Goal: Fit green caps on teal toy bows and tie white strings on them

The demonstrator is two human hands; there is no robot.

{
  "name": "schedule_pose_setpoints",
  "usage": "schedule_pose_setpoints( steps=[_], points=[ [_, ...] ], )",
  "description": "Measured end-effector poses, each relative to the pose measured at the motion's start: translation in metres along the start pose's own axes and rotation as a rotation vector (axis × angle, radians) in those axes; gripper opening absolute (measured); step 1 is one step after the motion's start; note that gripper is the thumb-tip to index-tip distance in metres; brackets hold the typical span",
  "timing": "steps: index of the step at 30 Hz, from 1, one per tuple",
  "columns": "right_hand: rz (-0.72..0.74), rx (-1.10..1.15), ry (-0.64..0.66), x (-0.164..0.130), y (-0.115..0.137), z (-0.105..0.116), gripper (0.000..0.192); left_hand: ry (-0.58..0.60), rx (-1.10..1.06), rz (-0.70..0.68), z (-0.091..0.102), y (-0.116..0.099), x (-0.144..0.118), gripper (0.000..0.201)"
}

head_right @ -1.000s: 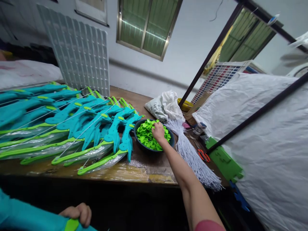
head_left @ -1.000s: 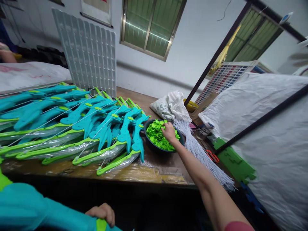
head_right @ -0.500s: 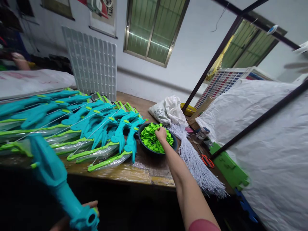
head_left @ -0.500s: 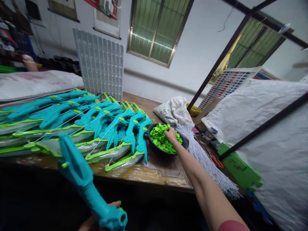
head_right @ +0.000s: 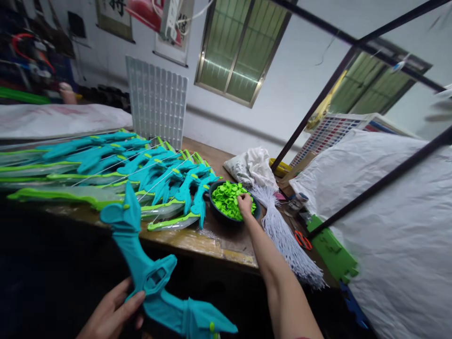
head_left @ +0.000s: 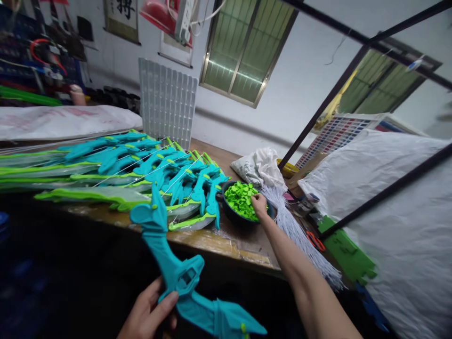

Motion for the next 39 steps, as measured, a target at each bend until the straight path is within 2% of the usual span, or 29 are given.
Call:
schedule_pose_setpoints(
  steps=[2, 4, 6, 8, 9, 11, 14, 17, 23, 29, 30, 32, 34, 36, 39],
  points=[
    [0.074, 0.07, 0.09, -0.024, 0.02, -0.005, 0.02, 0.039, 0.058, -0.023, -0.004, -0.005, 0.0, 0.045],
    [0.143, 0.128, 0.245, -0.062, 0.043, -0.014, 0.025, 0.046, 0.084, -0.029, -0.008, -0.008, 0.001, 0.047],
    [0.221, 0.173, 0.453, -0.116, 0.066, -0.024, 0.031, 0.024, 0.061, -0.042, -0.012, -0.009, 0.001, 0.052],
    [0.361, 0.234, 0.715, -0.181, 0.089, -0.035, 0.028, 0.012, 0.038, -0.068, -0.017, -0.011, 0.0, 0.053],
    [0.434, 0.249, 0.805, -0.212, 0.097, -0.039, 0.023, 0.011, 0.033, -0.082, -0.02, -0.011, -0.001, 0.053],
    [0.492, 0.308, 0.862, -0.263, 0.104, -0.046, 0.016, 0.014, 0.037, -0.098, -0.025, -0.011, -0.004, 0.052],
    [0.47, 0.384, 0.755, -0.301, 0.1, -0.056, 0.007, 0.025, 0.041, -0.093, -0.029, -0.008, -0.008, 0.055],
    [0.511, 0.363, 0.652, -0.313, 0.095, -0.063, 0.002, 0.014, 0.09, -0.08, -0.031, -0.006, -0.014, 0.052],
    [0.625, 0.255, 0.569, -0.327, 0.097, -0.063, 0.01, -0.037, 0.23, -0.06, -0.034, -0.011, -0.025, 0.043],
    [0.63, 0.076, 0.415, -0.337, 0.094, -0.059, 0.012, -0.001, 0.205, -0.091, -0.041, -0.016, -0.031, 0.047],
    [0.61, 0.083, 0.415, -0.336, 0.093, -0.058, 0.017, 0.004, 0.206, -0.099, -0.043, -0.017, -0.031, 0.047],
    [0.553, 0.118, 0.495, -0.33, 0.09, -0.058, 0.035, -0.007, 0.22, -0.121, -0.045, -0.019, -0.032, 0.048],
    [0.457, 0.15, 0.688, -0.325, 0.086, -0.062, 0.048, -0.039, 0.25, -0.135, -0.047, -0.021, -0.035, 0.048],
    [0.34, 0.17, 0.868, -0.323, 0.082, -0.066, 0.05, -0.073, 0.303, -0.14, -0.047, -0.023, -0.038, 0.045],
    [0.233, 0.227, 0.975, -0.321, 0.083, -0.066, 0.047, -0.085, 0.391, -0.172, -0.049, -0.024, -0.044, 0.04]
  ],
)
Point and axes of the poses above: each hand's wrist, its own x-axis towards the middle knuckle, its own z-axis out of the back of the hand, y = z × x, the point moved 5 cm from there along x, towards the middle knuckle, and after that the axes turned 14 degrees about y, right-handed, at the moved point
